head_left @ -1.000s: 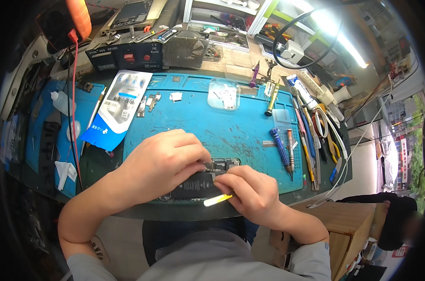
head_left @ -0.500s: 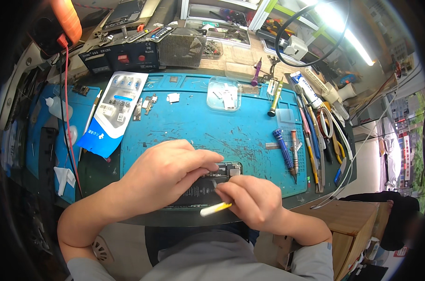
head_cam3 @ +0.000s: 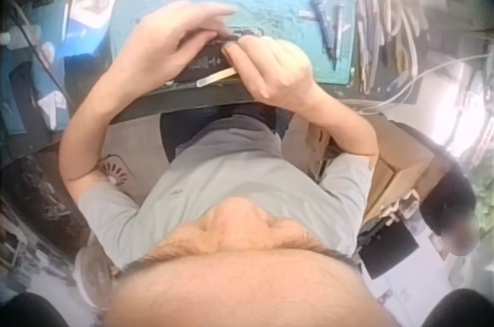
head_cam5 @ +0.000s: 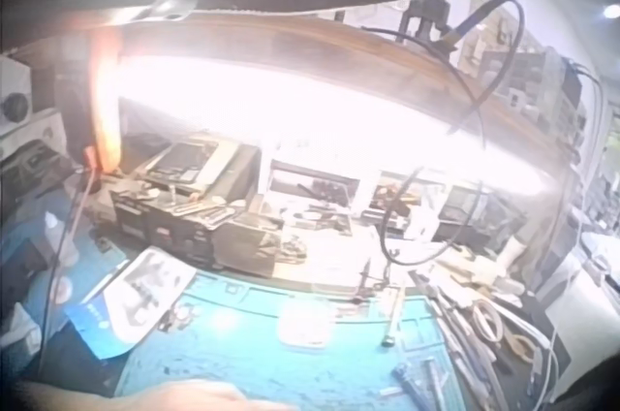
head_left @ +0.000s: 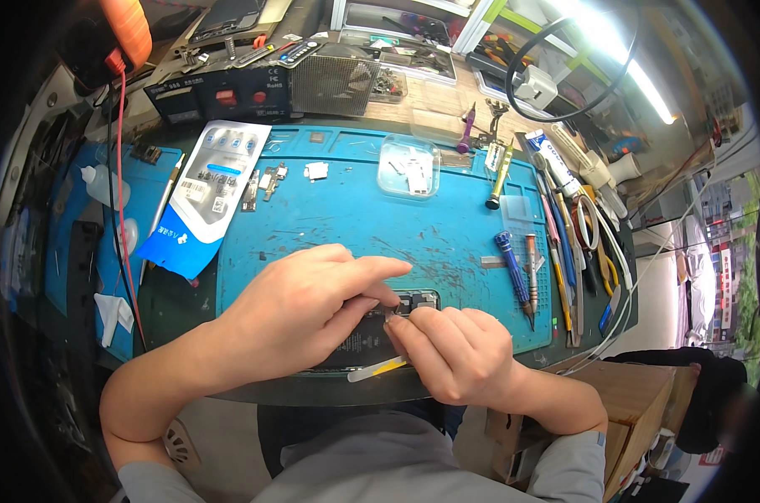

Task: The person uses a screwdriver and tweezers to remove screws and small components from a disassembled smartphone on a workbench. They place removed parts into a small container and continue unscrewing and extracting internal pieces.

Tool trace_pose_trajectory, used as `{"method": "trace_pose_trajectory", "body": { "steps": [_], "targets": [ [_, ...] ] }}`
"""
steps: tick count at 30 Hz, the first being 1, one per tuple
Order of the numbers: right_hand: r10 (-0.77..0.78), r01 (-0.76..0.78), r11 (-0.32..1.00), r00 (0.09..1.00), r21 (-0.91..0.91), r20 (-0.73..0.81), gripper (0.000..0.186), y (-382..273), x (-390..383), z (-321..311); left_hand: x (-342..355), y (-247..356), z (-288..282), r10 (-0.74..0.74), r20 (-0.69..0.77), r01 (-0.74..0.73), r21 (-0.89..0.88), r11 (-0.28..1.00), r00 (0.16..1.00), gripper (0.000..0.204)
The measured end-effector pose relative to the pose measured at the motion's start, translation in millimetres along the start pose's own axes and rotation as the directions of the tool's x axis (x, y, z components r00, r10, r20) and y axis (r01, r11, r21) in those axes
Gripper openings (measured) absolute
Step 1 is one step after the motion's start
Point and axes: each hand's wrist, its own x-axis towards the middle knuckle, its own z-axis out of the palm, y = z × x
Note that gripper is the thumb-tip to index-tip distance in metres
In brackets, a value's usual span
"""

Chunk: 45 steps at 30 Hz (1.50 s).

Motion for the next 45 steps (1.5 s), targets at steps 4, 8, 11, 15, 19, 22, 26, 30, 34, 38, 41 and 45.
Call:
{"method": "trace_pose_trajectory", "body": {
  "steps": [4,8,11,15,19,22,26,30,34,38,41,45],
  "targets": [
    [0.006,-0.006,1.0,0.999,-0.01,0.051,0.017,0,1,-1,-1,1,1,0.001,-0.002,-0.001,0.006,1.0,1.0,0.051],
    [0.015,-0.011,0.999,0.995,-0.04,0.098,0.017,-2,6,-9,-2,0,1,0.016,-0.001,-0.016,0.016,1.0,1.0,0.052],
    [0.044,-0.042,0.999,0.995,-0.028,0.095,0.018,-3,4,-9,-2,-1,1,0.014,-0.009,-0.013,0.017,1.0,1.0,0.053],
    [0.121,-0.124,0.99,0.991,0.065,0.052,0.018,-1,-1,-10,-1,-2,1,0.016,-0.004,-0.016,0.006,1.0,1.0,0.053],
    [0.184,-0.185,0.971,0.983,0.153,0.016,0.021,3,-5,-12,-1,0,0,0.0,0.009,-0.001,0.01,1.0,1.0,0.053],
    [0.235,-0.226,0.956,0.972,0.187,-0.028,0.023,5,-13,-14,0,1,0,-0.002,0.017,0.001,0.006,1.0,1.0,0.053],
    [0.375,-0.348,0.862,0.927,0.368,-0.002,0.055,17,-7,-38,0,3,-4,-0.035,0.04,0.035,-0.006,0.999,0.999,0.054],
    [0.364,-0.385,0.697,0.917,0.605,0.164,0.048,17,-16,-49,1,3,-6,-0.028,0.038,0.029,-0.024,0.999,0.999,0.056],
    [0.177,-0.139,0.848,0.984,0.512,-0.025,0.034,2,-20,-20,0,3,-3,-0.038,0.029,0.039,-0.021,0.999,0.999,0.058],
    [0.19,-0.127,0.906,0.975,0.405,-0.118,0.028,-6,-25,-7,1,2,-2,-0.05,0.038,0.05,-0.01,0.999,0.998,0.059],
    [0.16,-0.114,0.914,0.983,0.389,-0.087,0.027,-5,-24,-7,1,2,-2,-0.056,0.038,0.057,-0.017,0.998,0.998,0.059],
    [0.125,-0.085,0.933,0.988,0.35,-0.092,0.026,-4,-22,-5,0,4,-3,-0.068,0.037,0.069,-0.02,0.997,0.997,0.059]
  ]
}}
